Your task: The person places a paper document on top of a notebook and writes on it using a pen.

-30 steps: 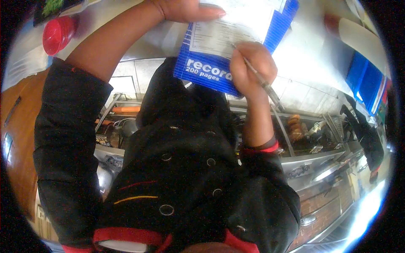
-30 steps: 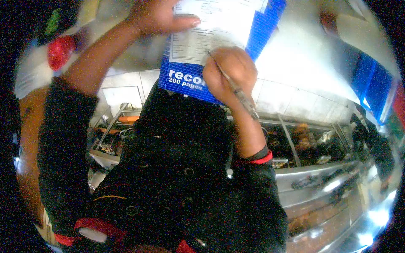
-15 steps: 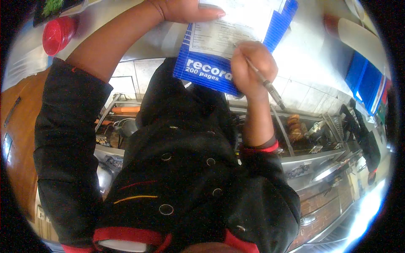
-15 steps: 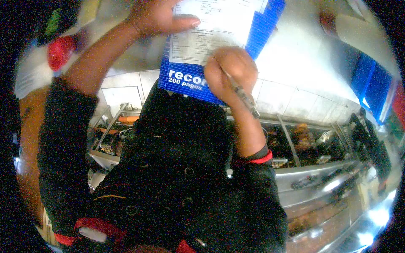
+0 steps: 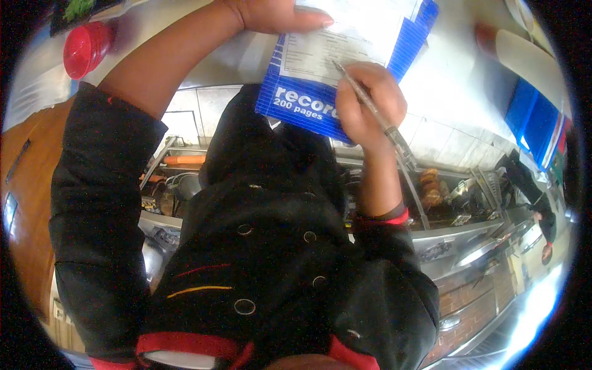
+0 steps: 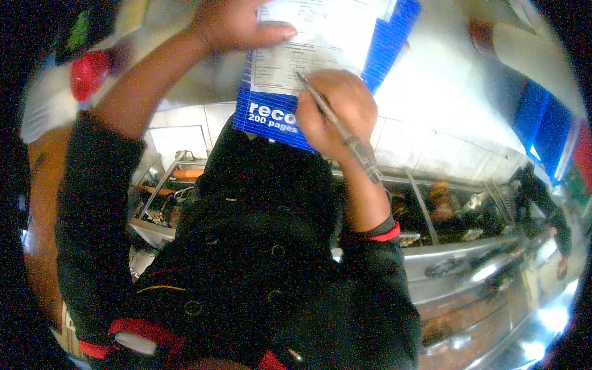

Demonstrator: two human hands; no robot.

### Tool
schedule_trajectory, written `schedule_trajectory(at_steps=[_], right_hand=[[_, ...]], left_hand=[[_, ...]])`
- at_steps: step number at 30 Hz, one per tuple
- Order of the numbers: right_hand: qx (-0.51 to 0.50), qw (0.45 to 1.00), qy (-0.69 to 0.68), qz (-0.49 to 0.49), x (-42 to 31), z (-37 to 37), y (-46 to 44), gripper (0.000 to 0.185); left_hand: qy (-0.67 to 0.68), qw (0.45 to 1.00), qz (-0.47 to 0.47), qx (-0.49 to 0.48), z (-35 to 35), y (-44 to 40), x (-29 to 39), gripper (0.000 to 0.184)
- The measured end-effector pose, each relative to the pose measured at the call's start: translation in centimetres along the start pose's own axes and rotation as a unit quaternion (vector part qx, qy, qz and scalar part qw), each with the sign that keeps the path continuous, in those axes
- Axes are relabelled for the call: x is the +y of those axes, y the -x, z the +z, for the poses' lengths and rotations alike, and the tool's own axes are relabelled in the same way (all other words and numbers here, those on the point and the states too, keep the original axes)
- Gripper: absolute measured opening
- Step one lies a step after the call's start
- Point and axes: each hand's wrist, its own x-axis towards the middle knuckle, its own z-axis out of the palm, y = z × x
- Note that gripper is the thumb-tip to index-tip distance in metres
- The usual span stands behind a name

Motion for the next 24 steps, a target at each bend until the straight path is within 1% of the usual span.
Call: schedule_trajectory(at_steps=[1, 3, 9, 21, 24], right_hand=[[0.0, 1.0, -0.001, 0.0, 0.25, 0.15, 0.05, 0.008], [-0.004, 0.999, -0.002, -0.041, 0.72, 0.25, 0.15, 0.009], [-0.003, 0.998, -0.002, -0.06, 0.99, 0.44, -0.09, 0.011], [-0.029, 0.998, 0.0, -0.051, 1.08, 0.53, -0.11, 0.013], [-0.017, 0.998, -0.001, -0.055, 1.0, 0.59, -0.15, 0.013]], left_hand=[[0.0, 1.0, -0.002, -0.003, -0.01, 0.06, -0.01, 0.077], [0.001, 1.0, 0.0, -0.001, -0.03, 0.1, 0.01, 0.077], [0.01, 1.0, 0.0, -0.003, -0.21, -0.02, 0.06, 0.077], [0.001, 1.0, -0.003, 0.0, -0.07, 0.06, 0.04, 0.077], [0.0, 1.0, -0.001, 0.003, 0.01, 0.12, 0.04, 0.077]])
